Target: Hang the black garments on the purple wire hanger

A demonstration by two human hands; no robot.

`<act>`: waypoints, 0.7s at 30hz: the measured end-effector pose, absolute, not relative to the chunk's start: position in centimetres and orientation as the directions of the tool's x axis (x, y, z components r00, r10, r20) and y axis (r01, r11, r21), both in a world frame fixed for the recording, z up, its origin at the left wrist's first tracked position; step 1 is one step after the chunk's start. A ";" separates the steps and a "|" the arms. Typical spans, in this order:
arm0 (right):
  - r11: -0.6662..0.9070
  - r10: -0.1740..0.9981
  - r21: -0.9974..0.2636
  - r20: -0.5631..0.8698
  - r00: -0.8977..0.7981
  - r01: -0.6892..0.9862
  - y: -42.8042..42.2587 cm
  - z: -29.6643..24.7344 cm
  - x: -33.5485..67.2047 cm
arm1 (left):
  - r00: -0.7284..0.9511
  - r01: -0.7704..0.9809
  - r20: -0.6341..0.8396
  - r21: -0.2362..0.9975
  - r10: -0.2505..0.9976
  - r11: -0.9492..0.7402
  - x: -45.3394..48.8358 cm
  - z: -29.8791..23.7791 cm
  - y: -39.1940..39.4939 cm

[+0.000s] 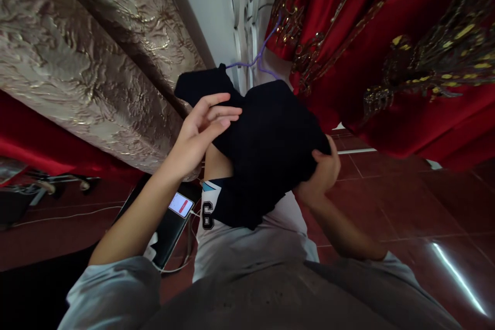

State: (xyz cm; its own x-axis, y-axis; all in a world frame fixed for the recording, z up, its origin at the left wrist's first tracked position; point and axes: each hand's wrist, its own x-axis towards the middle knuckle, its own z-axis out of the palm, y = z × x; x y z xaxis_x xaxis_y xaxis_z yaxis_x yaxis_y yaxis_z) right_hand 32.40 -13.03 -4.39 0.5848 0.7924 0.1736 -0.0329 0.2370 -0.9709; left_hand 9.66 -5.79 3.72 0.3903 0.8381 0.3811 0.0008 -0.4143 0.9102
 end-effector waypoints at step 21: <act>0.875 0.445 -0.472 0.692 -0.568 0.110 -14.6 -5.8 30.2 | 0.318 -0.202 0.157 0.975 0.935 -0.095 10.3 6.0 -8.1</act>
State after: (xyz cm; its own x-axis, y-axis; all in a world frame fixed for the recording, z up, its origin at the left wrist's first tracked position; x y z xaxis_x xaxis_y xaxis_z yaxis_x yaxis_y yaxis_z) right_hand 30.23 -14.56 -5.82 -0.5677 0.4452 0.6924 0.1099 0.8746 -0.4722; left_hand 10.32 -8.10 5.97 0.3175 0.9352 0.1570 -0.2022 -0.0950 0.9747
